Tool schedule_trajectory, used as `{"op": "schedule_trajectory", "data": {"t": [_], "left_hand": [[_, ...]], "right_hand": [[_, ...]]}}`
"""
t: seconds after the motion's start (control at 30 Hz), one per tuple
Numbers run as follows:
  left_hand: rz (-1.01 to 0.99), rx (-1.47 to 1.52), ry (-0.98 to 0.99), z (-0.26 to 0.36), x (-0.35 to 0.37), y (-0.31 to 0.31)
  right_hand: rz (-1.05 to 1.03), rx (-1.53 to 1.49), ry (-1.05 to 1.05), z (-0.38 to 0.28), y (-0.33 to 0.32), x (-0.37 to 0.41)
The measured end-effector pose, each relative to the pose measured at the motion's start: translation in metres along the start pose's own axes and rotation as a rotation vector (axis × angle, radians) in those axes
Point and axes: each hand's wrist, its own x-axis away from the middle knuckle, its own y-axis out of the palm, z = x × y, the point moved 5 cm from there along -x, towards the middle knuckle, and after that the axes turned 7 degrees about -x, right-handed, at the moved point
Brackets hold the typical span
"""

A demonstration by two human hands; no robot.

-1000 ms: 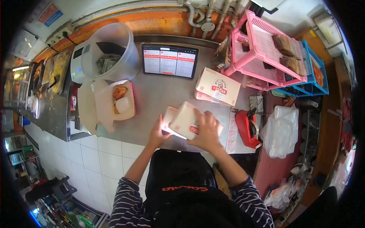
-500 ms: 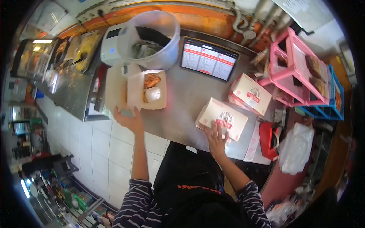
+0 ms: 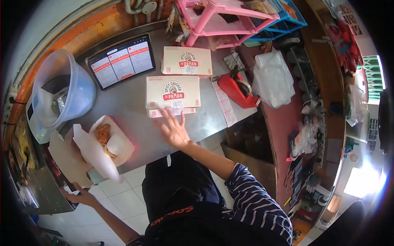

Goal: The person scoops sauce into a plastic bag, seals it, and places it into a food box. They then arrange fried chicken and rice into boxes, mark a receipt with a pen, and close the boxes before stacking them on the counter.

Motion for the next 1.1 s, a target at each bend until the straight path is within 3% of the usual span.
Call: {"op": "schedule_trajectory", "data": {"t": [0.1, 0.2, 0.23, 0.3, 0.33, 0.37, 0.47, 0.57, 0.67, 0.73, 0.8, 0.83, 0.87, 0.9, 0.93, 1.0, 1.07, 1.1], "left_hand": [[-0.587, 0.641, -0.466, -0.062, 0.005, 0.073], [-0.848, 0.32, -0.273, -0.07, 0.031, 0.105], [-0.808, 0.293, -0.221, -0.053, 0.034, 0.092], [-0.972, 0.517, -0.151, -0.019, 0.044, 0.073], [-0.985, 0.49, -0.198, -0.024, 0.062, 0.071], [-1.002, 0.635, -0.221, -0.008, 0.067, 0.061], [-0.936, 0.644, -0.286, 0.017, 0.062, 0.037], [-1.012, 0.683, -0.3, 0.011, 0.056, 0.044], [-1.092, 0.735, -0.357, 0.017, 0.027, 0.035], [-0.86, 0.798, -0.373, 0.007, 0.012, 0.028], [-0.725, 0.824, -0.366, 0.002, 0.001, 0.021], [-0.685, 0.811, -0.371, 0.0, -0.004, 0.016], [-0.629, 0.784, -0.389, -0.006, -0.009, 0.008], [-0.595, 0.748, -0.351, -0.007, -0.014, 0.002], [-0.559, 0.739, -0.356, -0.007, -0.017, -0.001], [-0.502, 0.742, -0.328, -0.013, -0.013, 0.001], [-0.491, 0.771, -0.352, -0.015, -0.016, -0.003], [-0.486, 0.764, -0.36, -0.016, -0.021, -0.01]], "right_hand": [[0.055, -0.178, -0.089, -0.035, 0.008, 0.02], [0.064, -0.276, -0.146, -0.052, 0.002, 0.009], [0.059, -0.308, -0.164, -0.059, 0.001, 0.006], [-0.071, -0.536, 0.027, -0.057, 0.014, -0.006], [-0.143, -0.65, 0.122, -0.06, 0.023, -0.012], [-0.195, -0.585, 0.243, -0.068, 0.015, -0.019], [-0.172, -0.341, 0.479, -0.067, 0.063, -0.012], [-0.4, -0.715, 0.443, -0.072, 0.111, -0.011], [-0.496, -0.601, 0.255, -0.086, 0.096, -0.02], [-0.756, -0.25, 0.216, -0.082, 0.079, -0.047], [-0.688, -0.138, 0.111, -0.082, 0.046, -0.091], [-0.324, -0.118, 0.109, -0.082, 0.023, -0.111], [-0.32, -0.098, 0.049, -0.087, 0.006, -0.142], [-0.042, -0.487, -0.025, -0.119, -0.042, -0.166], [0.065, -0.559, -0.102, -0.145, -0.065, -0.189], [0.126, -0.667, -0.194, -0.184, -0.08, -0.234], [0.071, -0.621, -0.37, -0.218, -0.059, -0.284], [-0.066, -0.456, -0.456, -0.23, -0.029, -0.315]]}}
